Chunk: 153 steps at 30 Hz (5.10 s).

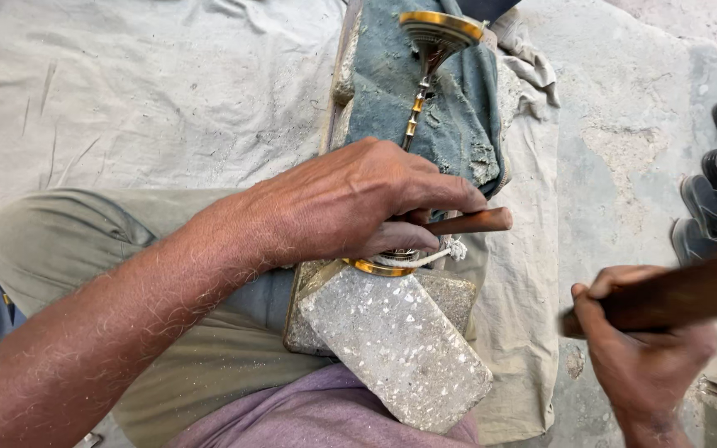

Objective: The person sits cross-legged on the ground holding a small punch against the engraved bell-shaped base of a brass object resting on a stone block, and repeatedly strikes the punch with a wooden mallet to work the metal surface, occasionally repositioning the punch and rotating the object.

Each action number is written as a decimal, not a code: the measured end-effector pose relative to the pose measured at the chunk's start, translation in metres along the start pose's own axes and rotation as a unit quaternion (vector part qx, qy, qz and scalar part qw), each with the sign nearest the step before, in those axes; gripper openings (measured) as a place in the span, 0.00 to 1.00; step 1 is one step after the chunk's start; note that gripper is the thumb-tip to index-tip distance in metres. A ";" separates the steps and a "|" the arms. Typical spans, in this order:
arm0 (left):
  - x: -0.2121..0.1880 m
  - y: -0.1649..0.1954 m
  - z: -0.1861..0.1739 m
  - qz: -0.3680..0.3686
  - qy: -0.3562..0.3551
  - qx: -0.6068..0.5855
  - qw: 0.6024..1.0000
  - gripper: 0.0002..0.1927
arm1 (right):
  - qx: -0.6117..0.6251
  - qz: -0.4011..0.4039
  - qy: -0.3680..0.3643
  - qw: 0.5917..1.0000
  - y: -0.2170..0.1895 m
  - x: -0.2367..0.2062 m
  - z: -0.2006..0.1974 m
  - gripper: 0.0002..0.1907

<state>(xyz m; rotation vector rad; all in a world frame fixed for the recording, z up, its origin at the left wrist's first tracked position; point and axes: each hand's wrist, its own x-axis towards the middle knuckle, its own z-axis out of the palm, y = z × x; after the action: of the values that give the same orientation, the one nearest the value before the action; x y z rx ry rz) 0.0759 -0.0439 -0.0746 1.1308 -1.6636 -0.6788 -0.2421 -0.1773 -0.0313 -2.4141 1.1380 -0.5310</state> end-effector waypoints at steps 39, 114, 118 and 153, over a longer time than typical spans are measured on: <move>0.009 -0.003 -0.008 0.038 -0.042 0.000 0.998 0.26 | -0.115 -0.007 0.000 0.993 0.021 -0.017 0.006 0.12; 0.024 0.040 0.164 -0.228 0.447 0.159 0.850 0.23 | -0.257 -0.296 -0.114 0.913 -0.034 0.110 -0.075 0.17; 0.024 0.042 0.161 -0.254 0.432 0.179 0.847 0.24 | -0.202 -0.290 -0.138 0.925 -0.030 0.115 -0.072 0.18; 0.016 0.037 0.141 -0.238 0.358 0.162 0.888 0.28 | -0.190 -0.275 -0.149 0.931 -0.022 0.112 -0.053 0.22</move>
<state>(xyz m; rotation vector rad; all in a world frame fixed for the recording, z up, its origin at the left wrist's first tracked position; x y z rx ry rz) -0.0694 -0.0527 -0.0889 1.7979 -0.8755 -0.2055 -0.1888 -0.2637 0.0420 -3.0313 0.4524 -0.0848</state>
